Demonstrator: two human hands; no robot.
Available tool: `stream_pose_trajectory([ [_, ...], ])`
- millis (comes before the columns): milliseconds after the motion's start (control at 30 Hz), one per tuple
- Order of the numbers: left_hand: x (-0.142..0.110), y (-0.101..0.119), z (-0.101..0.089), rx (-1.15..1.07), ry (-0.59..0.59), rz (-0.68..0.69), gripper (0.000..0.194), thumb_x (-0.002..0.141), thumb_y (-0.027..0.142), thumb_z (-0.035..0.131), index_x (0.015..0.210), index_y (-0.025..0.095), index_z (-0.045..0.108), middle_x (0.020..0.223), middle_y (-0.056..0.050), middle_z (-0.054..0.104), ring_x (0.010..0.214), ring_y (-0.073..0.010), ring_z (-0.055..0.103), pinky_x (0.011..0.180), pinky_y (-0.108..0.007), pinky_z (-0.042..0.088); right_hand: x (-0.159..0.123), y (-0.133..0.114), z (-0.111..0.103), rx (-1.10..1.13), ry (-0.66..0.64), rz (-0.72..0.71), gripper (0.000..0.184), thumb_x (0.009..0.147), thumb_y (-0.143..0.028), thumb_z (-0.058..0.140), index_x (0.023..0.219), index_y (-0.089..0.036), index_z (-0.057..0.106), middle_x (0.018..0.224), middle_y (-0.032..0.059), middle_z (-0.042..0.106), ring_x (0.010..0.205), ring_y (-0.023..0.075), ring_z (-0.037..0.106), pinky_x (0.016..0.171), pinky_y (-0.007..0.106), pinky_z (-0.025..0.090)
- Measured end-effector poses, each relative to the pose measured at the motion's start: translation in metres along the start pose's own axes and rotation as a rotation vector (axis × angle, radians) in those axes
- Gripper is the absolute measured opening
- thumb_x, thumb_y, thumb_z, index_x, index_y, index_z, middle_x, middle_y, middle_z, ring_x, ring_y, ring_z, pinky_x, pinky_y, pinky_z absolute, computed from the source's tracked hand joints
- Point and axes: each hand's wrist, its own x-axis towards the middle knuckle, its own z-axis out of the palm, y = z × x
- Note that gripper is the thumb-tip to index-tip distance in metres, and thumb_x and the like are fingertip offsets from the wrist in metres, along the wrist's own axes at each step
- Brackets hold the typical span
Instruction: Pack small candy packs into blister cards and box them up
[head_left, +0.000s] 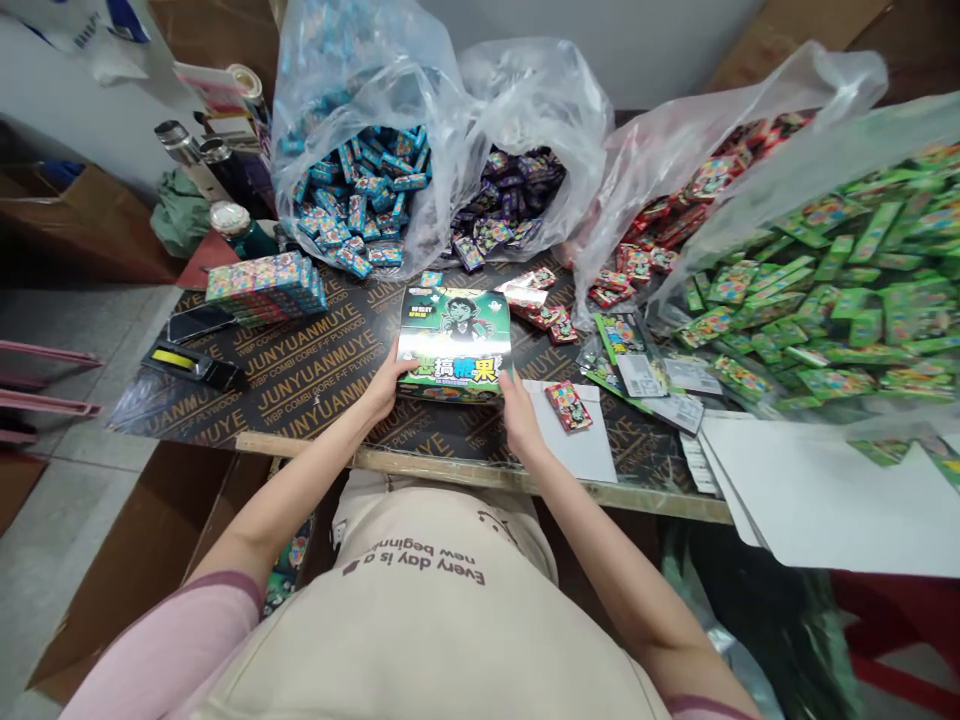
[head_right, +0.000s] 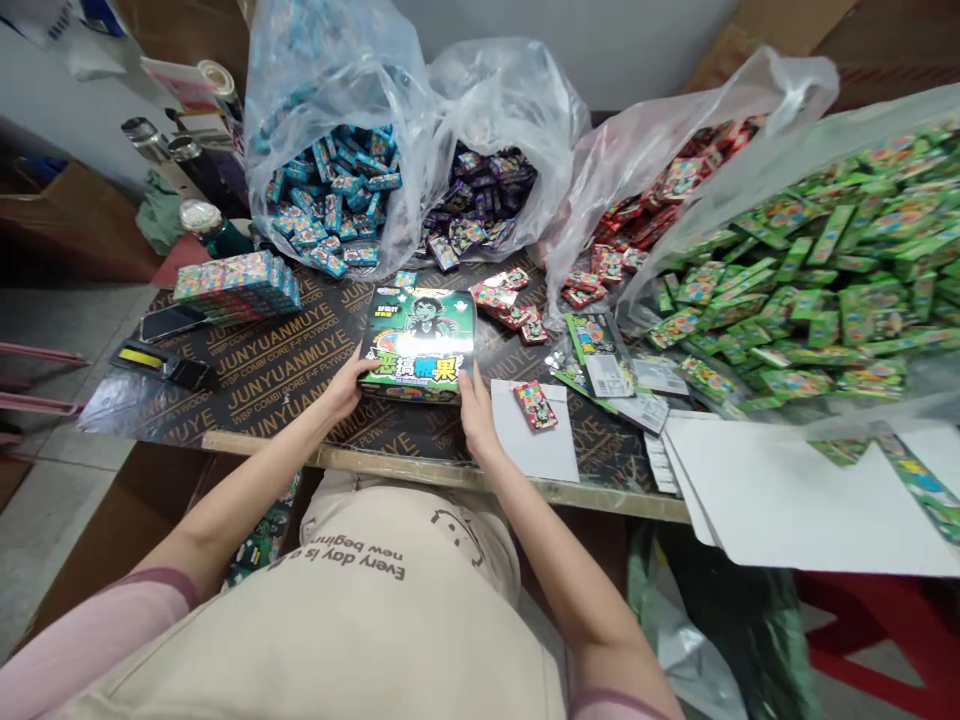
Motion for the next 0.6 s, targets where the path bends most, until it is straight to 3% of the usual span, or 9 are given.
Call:
stream_pose_trajectory([
  [100, -0.052, -0.011, -0.01, 0.004, 0.072, -0.044, 0.07, 0.084, 0.028, 0.051, 0.148, 0.026, 0.021, 0.133, 0.0, 0.056, 0.112, -0.0218, 0.061, 0.096, -0.037, 0.05, -0.038, -0.005, 0.006, 0.0, -0.03, 0.109, 0.072, 0.087, -0.058, 0.046, 0.149, -0.031, 0.022, 0.156, -0.0019, 0.018, 0.145, 0.0213, 0.013, 0.118, 0.045, 0.012],
  [200, -0.117, -0.033, -0.013, -0.005, 0.202, -0.113, 0.08, 0.084, 0.031, 0.055, 0.15, 0.029, 0.01, 0.146, 0.0, 0.043, 0.126, -0.0231, 0.051, 0.103, -0.038, 0.045, -0.078, -0.009, 0.002, -0.129, -0.11, 0.13, 0.074, 0.086, -0.059, 0.046, 0.149, -0.035, 0.016, 0.157, -0.0045, 0.011, 0.145, 0.023, 0.009, 0.118, 0.046, 0.015],
  [267, -0.143, -0.045, -0.014, -0.03, 0.261, -0.137, 0.088, 0.079, 0.032, 0.062, 0.15, 0.03, 0.009, 0.15, -0.003, 0.035, 0.134, -0.0249, 0.041, 0.107, -0.04, 0.04, -0.087, -0.016, -0.004, -0.269, -0.159, 0.09, 0.08, 0.084, -0.064, 0.044, 0.15, -0.035, 0.01, 0.158, -0.0029, 0.009, 0.144, 0.0274, 0.012, 0.116, 0.052, 0.02],
  [333, -0.148, -0.05, -0.03, -0.011, 0.287, -0.078, 0.088, 0.075, 0.035, 0.068, 0.148, 0.03, 0.019, 0.151, -0.007, 0.033, 0.138, -0.0262, 0.033, 0.109, -0.042, 0.037, -0.076, -0.033, -0.005, -0.394, -0.191, -0.071, 0.086, 0.079, -0.065, 0.05, 0.15, -0.035, 0.011, 0.157, 0.0007, 0.015, 0.142, 0.0323, 0.02, 0.113, 0.058, 0.024],
  [400, -0.14, -0.045, -0.073, 0.093, 0.405, 0.056, 0.075, 0.074, 0.036, 0.07, 0.141, 0.029, 0.037, 0.151, -0.008, 0.034, 0.14, -0.0267, 0.029, 0.111, -0.043, 0.032, -0.053, -0.062, 0.008, -0.503, -0.127, -0.317, 0.082, 0.075, -0.061, 0.059, 0.146, -0.039, 0.026, 0.153, 0.0039, 0.028, 0.14, 0.0342, 0.025, 0.111, 0.059, 0.026],
  [467, -0.128, -0.036, -0.137, 0.258, 0.723, 0.202, 0.064, 0.073, 0.036, 0.072, 0.132, 0.027, 0.047, 0.15, -0.009, 0.034, 0.14, -0.0277, 0.029, 0.113, -0.044, 0.027, -0.029, -0.096, 0.041, -0.475, -0.158, -0.49, 0.064, 0.078, -0.056, 0.059, 0.137, -0.043, 0.042, 0.145, 0.0068, 0.04, 0.133, 0.0337, 0.039, 0.103, 0.057, 0.038],
  [533, -0.116, -0.032, -0.207, 0.345, 1.122, 0.235, 0.068, 0.068, 0.031, 0.076, 0.13, 0.024, 0.047, 0.141, -0.011, 0.042, 0.13, -0.0278, 0.041, 0.108, -0.044, 0.034, -0.009, -0.124, 0.096, -0.406, -0.403, -0.559, 0.049, 0.081, -0.054, 0.057, 0.128, -0.041, 0.053, 0.137, 0.0086, 0.049, 0.121, 0.0322, 0.051, 0.093, 0.054, 0.047],
  [567, -0.109, -0.032, -0.238, 0.353, 1.265, 0.202, 0.073, 0.063, 0.026, 0.079, 0.128, 0.023, 0.046, 0.135, -0.012, 0.045, 0.121, -0.0269, 0.049, 0.103, -0.043, 0.039, 0.0, -0.133, 0.131, -0.385, -0.538, -0.582, 0.045, 0.08, -0.054, 0.058, 0.123, -0.038, 0.058, 0.135, 0.0089, 0.051, 0.119, 0.0316, 0.053, 0.09, 0.052, 0.049],
  [600, -0.102, -0.034, -0.265, 0.355, 1.326, 0.163, 0.075, 0.058, 0.023, 0.081, 0.125, 0.021, 0.048, 0.129, -0.013, 0.047, 0.11, -0.0247, 0.055, 0.097, -0.041, 0.044, 0.008, -0.139, 0.169, -0.364, -0.668, -0.597, 0.043, 0.08, -0.054, 0.059, 0.119, -0.034, 0.061, 0.133, 0.0094, 0.053, 0.116, 0.0306, 0.055, 0.087, 0.049, 0.051],
])
